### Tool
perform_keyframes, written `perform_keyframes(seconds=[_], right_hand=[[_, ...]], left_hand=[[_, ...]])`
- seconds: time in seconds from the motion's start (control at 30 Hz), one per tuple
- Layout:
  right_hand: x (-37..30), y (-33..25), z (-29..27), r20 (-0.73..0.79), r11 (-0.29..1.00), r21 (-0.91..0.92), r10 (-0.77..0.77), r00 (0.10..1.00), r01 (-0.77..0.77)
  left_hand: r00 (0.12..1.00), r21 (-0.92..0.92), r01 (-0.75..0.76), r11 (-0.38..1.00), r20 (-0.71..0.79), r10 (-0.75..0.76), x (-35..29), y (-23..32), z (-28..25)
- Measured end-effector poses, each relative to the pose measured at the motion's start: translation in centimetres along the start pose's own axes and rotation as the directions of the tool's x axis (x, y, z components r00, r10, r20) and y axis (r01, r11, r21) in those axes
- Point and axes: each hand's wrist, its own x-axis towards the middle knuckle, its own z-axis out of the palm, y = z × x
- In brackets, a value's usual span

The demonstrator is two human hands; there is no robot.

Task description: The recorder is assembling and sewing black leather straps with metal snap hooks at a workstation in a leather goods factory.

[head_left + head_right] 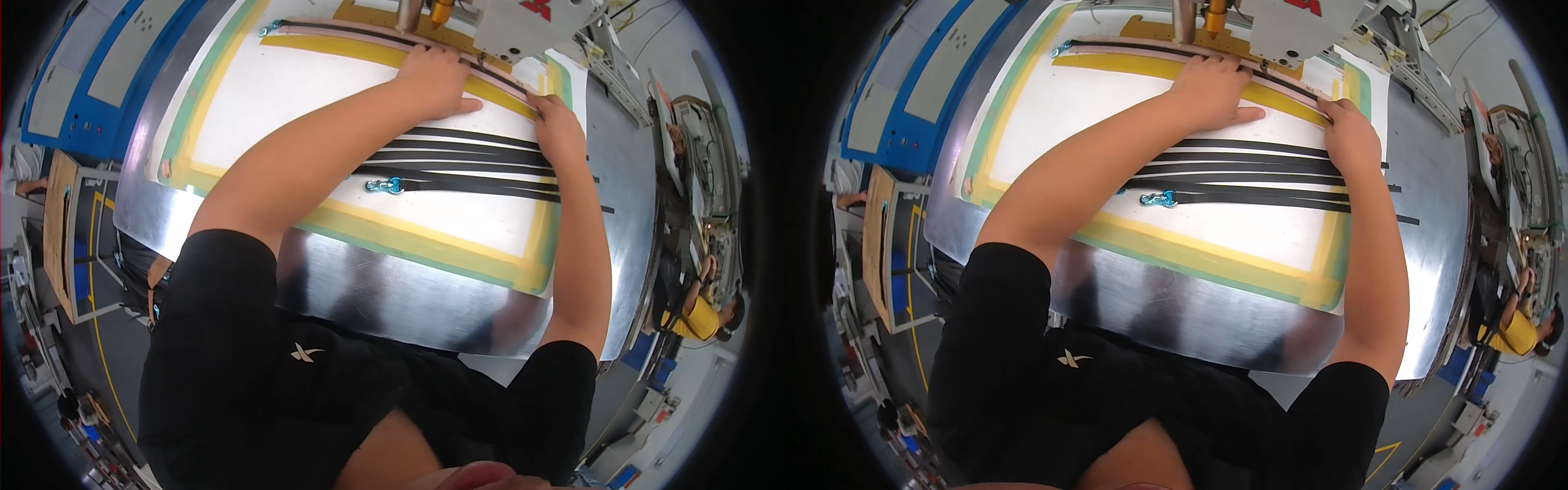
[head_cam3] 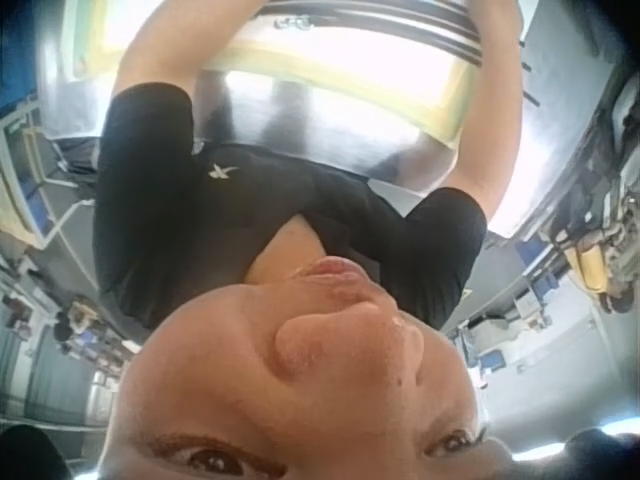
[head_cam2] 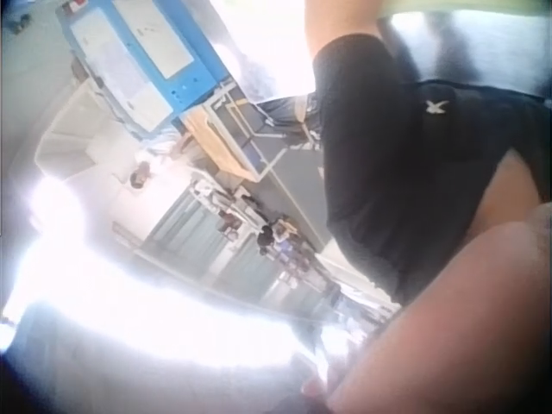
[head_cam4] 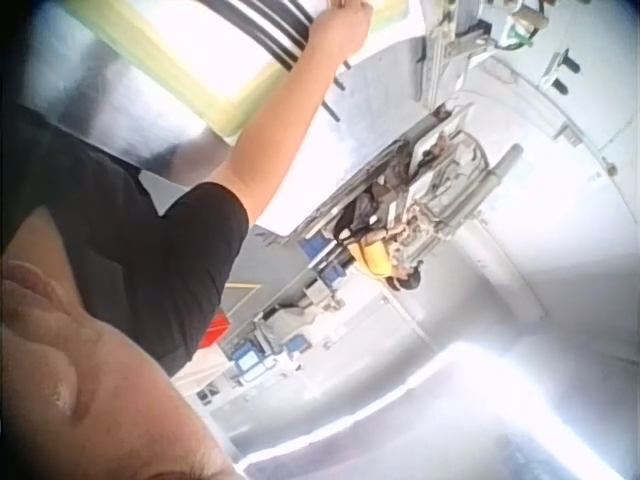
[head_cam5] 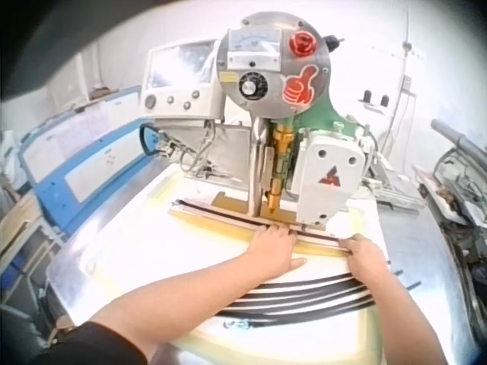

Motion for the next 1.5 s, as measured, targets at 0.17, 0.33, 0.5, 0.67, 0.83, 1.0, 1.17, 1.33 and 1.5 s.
perform_keyframes(seconds=[0.17,0.33,0.5,0.67,0.83,1.0,1.17,1.33,1.5], right_hand=[[0.4,-0.1,0.1,-0.026,0.998,0.041,-0.056,0.998,0.057],[0.8,0.4,0.3,-0.035,0.991,0.093,-0.091,0.995,0.094],[0.5,0.6,1.3,-0.109,0.977,0.178,-0.102,0.989,0.12],[-0.1,0.5,1.1,-0.111,0.981,0.164,-0.089,0.99,0.107],[-0.6,-0.7,0.0,-0.052,0.993,0.116,-0.01,0.999,0.016],[-0.6,0.4,1.3,-0.092,0.979,0.187,-0.063,0.994,0.079],[-0.9,0.1,1.2,-0.147,0.962,0.224,-0.123,0.981,0.154],[-1.4,0.3,1.2,-0.158,0.955,0.233,-0.146,0.976,0.181],[-2.1,-0.2,1.1,-0.117,0.951,0.263,-0.136,0.984,0.163]], left_hand=[[0.993,0.012,-0.018,1.0,-0.114,0.02,-0.3,0.6,0.4],[0.999,0.007,-0.013,1.0,0.047,0.013,0.3,1.2,-1.2],[0.999,0.002,-0.024,1.0,0.036,0.024,0.4,1.9,-0.4],[1.0,0.012,-0.004,1.0,0.012,0.004,0.3,2.7,-1.5],[0.997,-0.022,-0.038,0.999,0.064,0.04,1.1,2.9,-0.2],[1.0,-0.024,0.007,1.0,0.021,-0.006,1.3,4.2,-0.6],[0.999,-0.016,-0.03,0.999,-0.022,0.03,1.6,4.3,0.5],[0.998,0.044,-0.012,0.999,-0.054,0.014,1.4,5.1,-0.1],[1.0,0.079,0.018,0.997,-0.027,-0.016,1.1,4.6,-0.3]])
